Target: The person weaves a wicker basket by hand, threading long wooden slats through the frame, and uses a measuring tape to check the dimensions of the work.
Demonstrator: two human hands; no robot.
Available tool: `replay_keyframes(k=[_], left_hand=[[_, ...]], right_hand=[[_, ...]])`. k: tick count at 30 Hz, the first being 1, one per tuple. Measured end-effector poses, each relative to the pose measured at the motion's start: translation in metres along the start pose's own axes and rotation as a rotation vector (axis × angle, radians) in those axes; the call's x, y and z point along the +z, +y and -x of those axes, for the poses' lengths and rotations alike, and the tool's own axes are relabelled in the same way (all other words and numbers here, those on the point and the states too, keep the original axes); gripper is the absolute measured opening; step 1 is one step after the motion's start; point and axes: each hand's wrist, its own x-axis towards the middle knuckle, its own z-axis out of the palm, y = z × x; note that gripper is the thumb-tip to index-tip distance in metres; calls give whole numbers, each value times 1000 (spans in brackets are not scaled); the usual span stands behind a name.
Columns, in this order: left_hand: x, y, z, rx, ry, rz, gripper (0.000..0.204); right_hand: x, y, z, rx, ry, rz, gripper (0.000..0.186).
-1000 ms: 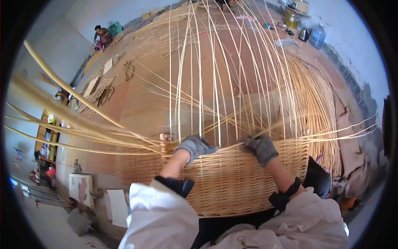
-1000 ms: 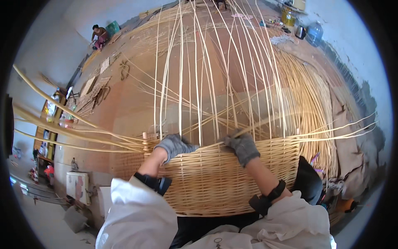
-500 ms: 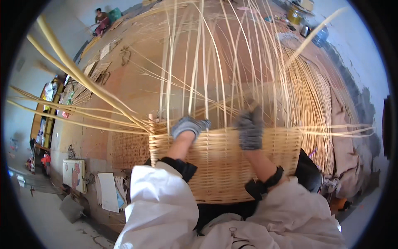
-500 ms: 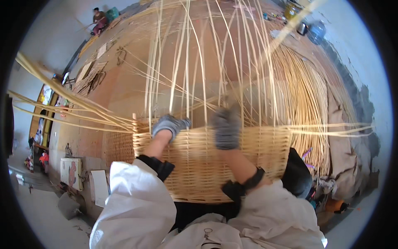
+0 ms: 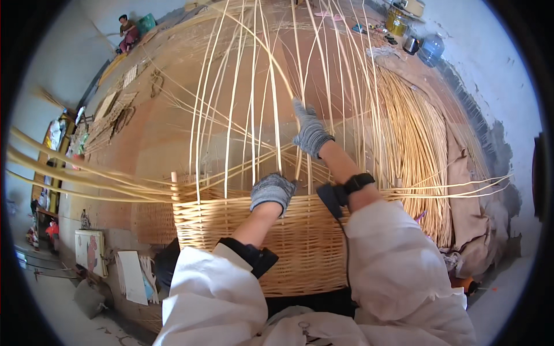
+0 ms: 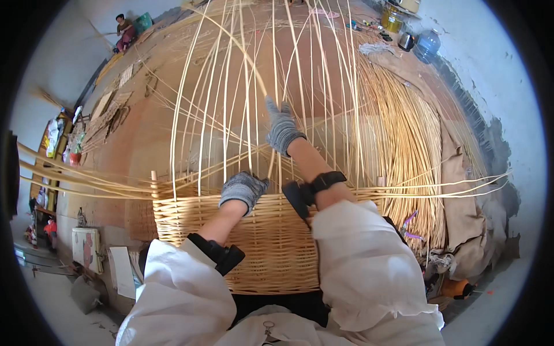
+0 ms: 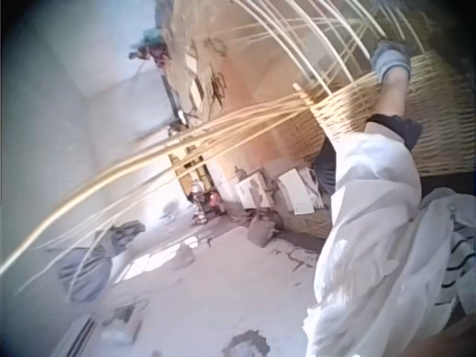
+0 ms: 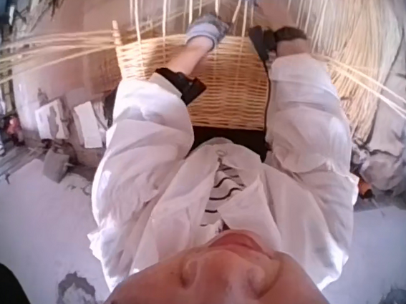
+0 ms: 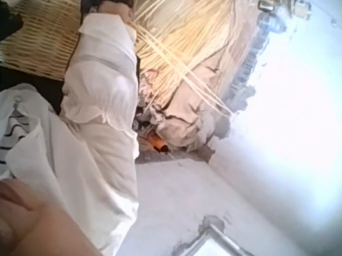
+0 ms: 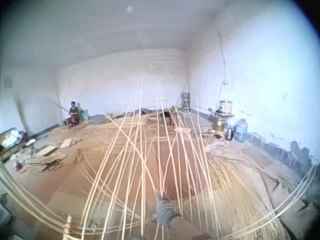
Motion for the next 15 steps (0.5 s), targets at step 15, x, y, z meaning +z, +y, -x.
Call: replay_keyframes(k=[15], left_hand=[[-17, 38, -21, -125, -38, -293, 75]], right_hand=[[-53, -37, 93, 174, 380, -206, 7]])
